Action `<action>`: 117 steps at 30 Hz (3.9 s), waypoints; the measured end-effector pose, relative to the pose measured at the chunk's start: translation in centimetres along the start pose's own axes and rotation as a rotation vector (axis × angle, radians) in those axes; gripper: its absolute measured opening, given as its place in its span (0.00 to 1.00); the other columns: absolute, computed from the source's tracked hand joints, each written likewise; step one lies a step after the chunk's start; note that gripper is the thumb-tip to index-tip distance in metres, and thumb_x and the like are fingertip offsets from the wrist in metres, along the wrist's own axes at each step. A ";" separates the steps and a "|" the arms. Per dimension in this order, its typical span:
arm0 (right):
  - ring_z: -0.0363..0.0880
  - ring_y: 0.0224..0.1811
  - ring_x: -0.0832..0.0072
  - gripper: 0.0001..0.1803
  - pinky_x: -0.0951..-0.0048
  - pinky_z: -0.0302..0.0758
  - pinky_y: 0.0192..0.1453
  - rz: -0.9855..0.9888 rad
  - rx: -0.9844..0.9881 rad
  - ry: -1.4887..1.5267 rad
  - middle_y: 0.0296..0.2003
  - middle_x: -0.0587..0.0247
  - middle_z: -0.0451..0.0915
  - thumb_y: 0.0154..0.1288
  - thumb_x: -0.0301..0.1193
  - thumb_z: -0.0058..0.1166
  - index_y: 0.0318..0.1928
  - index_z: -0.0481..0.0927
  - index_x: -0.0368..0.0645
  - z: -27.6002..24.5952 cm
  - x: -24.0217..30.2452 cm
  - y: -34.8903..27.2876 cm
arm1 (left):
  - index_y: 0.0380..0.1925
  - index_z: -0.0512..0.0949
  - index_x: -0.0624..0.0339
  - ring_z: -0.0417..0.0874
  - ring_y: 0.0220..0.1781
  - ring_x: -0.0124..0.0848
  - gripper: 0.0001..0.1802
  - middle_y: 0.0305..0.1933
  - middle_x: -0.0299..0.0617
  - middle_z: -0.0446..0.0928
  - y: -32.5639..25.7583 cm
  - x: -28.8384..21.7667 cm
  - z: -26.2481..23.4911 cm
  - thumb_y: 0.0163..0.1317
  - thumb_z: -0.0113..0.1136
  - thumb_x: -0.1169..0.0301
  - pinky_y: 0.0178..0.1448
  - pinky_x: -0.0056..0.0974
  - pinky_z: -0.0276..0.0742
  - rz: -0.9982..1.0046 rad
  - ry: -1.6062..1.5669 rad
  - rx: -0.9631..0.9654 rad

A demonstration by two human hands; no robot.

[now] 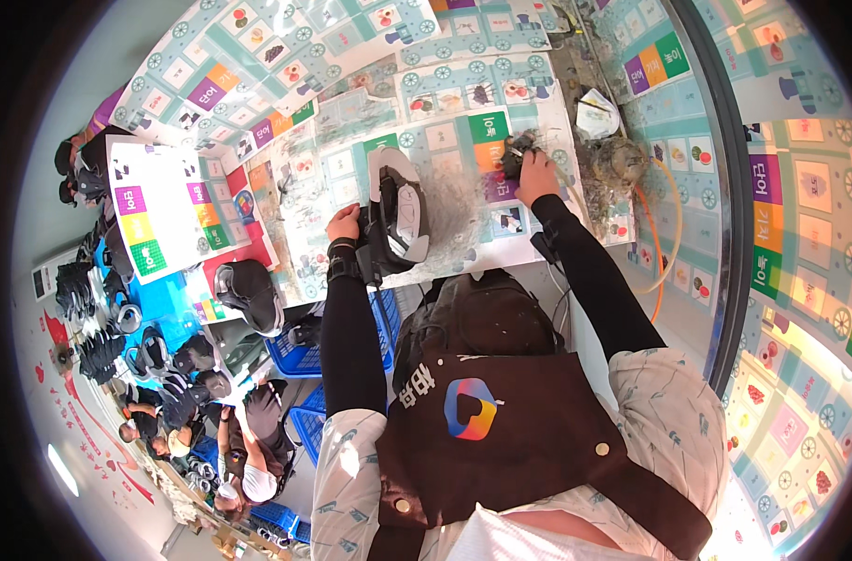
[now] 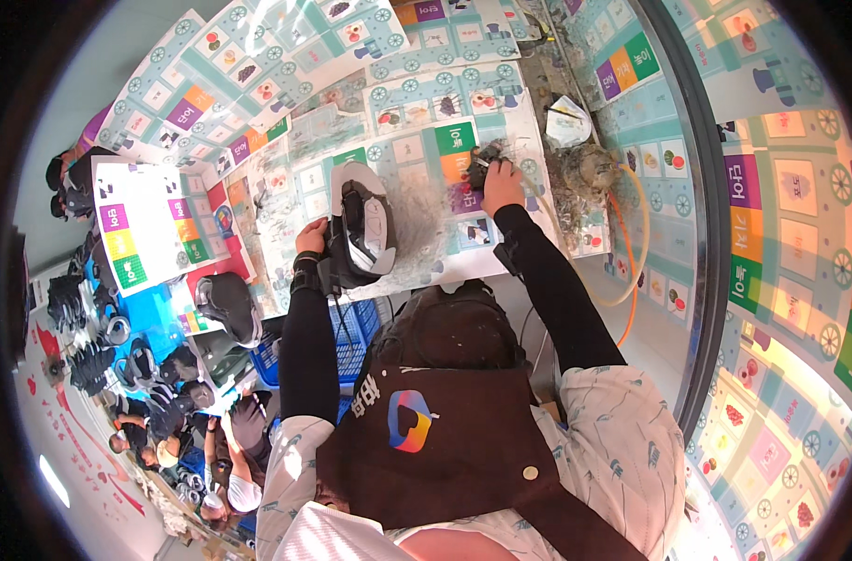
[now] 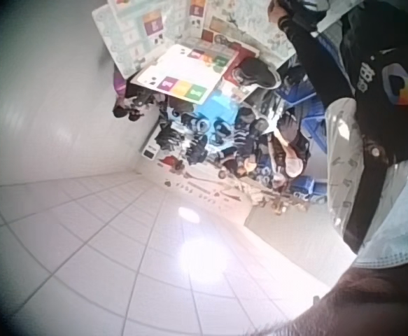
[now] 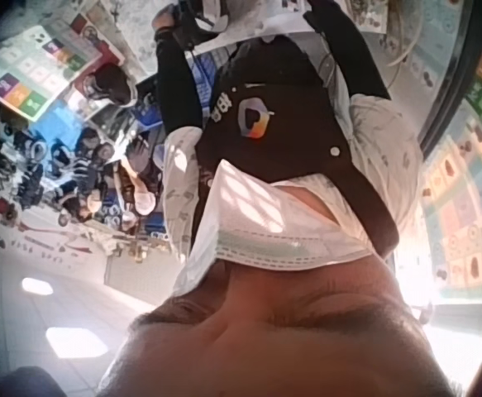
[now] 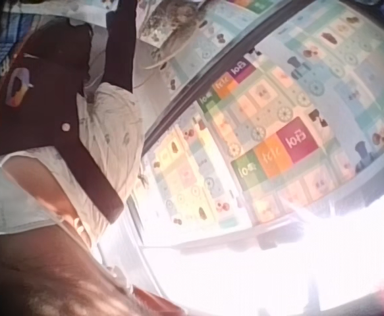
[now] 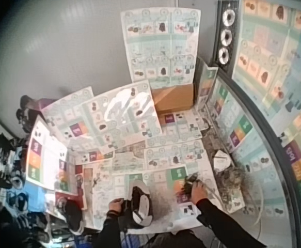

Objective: The person picks up shoes one at a time and applies a cleaning spray and cloth to the upper and sole surfaces. They then turn the shoes over to check different sides before placing them into a blue crate.

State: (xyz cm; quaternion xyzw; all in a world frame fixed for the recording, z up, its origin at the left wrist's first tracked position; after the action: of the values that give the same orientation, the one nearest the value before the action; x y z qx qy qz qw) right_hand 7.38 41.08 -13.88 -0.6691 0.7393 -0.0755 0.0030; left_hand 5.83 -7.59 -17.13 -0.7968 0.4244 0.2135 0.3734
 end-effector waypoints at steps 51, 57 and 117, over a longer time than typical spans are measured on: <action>0.80 0.39 0.47 0.18 0.61 0.75 0.44 -0.118 0.272 1.166 0.33 0.47 0.82 0.58 0.31 0.61 0.49 0.80 0.40 -13.4 6.9 -9.6 | 0.67 0.67 0.65 0.85 0.53 0.39 0.25 0.56 0.50 0.80 -6.5 -7.8 0.1 0.71 0.54 0.75 0.57 0.42 0.82 -0.202 -1.050 0.258; 0.79 0.40 0.42 0.14 0.47 0.73 0.42 -0.293 0.321 0.907 0.32 0.44 0.80 0.57 0.28 0.50 0.45 0.77 0.43 -13.2 10.0 -9.6 | 0.68 0.66 0.63 0.83 0.58 0.39 0.24 0.60 0.46 0.78 -4.3 -3.5 0.3 0.73 0.49 0.75 0.59 0.44 0.81 -0.170 -1.073 0.379; 0.80 0.43 0.43 0.18 0.45 0.75 0.47 -0.248 0.470 0.924 0.36 0.42 0.83 0.56 0.31 0.50 0.48 0.81 0.44 -9.3 12.8 -9.5 | 0.47 0.84 0.61 0.86 0.38 0.40 0.28 0.37 0.50 0.85 -3.7 -7.7 -0.6 0.63 0.64 0.45 0.47 0.41 0.78 0.414 0.208 0.165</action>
State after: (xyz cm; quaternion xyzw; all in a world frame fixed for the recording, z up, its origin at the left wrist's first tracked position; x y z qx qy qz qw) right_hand 14.42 28.54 -2.31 -0.6298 0.5420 -0.5258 -0.1822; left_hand 4.67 -2.76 -10.12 -0.6774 0.6307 0.1670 0.3397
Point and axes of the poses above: each hand's wrist, its own y-axis towards the middle knuckle, its own z-axis out of the palm, x = y × z, the point moved 5 cm from there along y, towards the middle knuckle
